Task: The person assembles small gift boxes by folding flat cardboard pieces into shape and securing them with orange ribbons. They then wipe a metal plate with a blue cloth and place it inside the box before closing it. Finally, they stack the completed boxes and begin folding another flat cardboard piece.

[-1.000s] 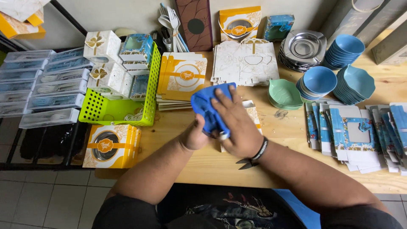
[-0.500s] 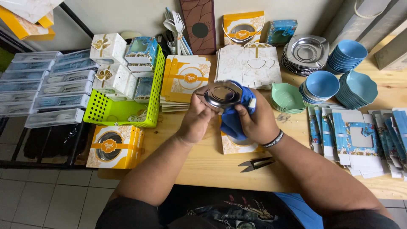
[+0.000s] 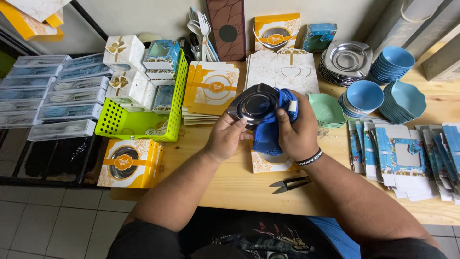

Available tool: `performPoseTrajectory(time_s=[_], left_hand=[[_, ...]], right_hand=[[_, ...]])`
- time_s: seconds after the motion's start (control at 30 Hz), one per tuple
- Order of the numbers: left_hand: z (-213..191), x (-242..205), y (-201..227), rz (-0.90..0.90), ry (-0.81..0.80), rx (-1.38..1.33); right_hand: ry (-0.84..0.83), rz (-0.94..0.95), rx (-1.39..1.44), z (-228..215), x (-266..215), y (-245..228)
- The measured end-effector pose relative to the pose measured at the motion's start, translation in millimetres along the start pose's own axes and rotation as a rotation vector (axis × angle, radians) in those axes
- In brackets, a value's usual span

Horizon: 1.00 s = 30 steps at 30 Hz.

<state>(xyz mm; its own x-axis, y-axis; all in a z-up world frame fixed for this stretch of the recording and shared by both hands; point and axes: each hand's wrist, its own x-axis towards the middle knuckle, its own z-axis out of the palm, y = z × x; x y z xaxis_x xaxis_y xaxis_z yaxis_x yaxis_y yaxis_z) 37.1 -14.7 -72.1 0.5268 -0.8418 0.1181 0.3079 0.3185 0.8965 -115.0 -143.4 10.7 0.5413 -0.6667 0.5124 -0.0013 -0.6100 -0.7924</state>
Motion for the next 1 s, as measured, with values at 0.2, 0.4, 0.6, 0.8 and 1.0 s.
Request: performPoseTrajectory(time_s=[0.2, 0.4, 0.6, 0.8, 1.0], left_hand=[[-2, 1, 6, 0.081, 0.088, 0.001], [37, -10, 43, 0.117, -0.080, 0.085], [9, -3, 7, 0.224, -0.129, 0.138], [22, -8, 18, 0.267, -0.132, 0.256], [16, -14, 30, 0.300, -0.123, 0.348]], right_hand=[[0.163, -0.088, 0.080, -13, 4, 22], [-0.040, -0.495, -0.120, 4, -14, -5], [-0.182, -0.611, -0.283, 1, -11, -7], [-0.062, -0.583, -0.382, -9, -1, 3], [-0.087, -0.656, -0.316, 2, -9, -20]])
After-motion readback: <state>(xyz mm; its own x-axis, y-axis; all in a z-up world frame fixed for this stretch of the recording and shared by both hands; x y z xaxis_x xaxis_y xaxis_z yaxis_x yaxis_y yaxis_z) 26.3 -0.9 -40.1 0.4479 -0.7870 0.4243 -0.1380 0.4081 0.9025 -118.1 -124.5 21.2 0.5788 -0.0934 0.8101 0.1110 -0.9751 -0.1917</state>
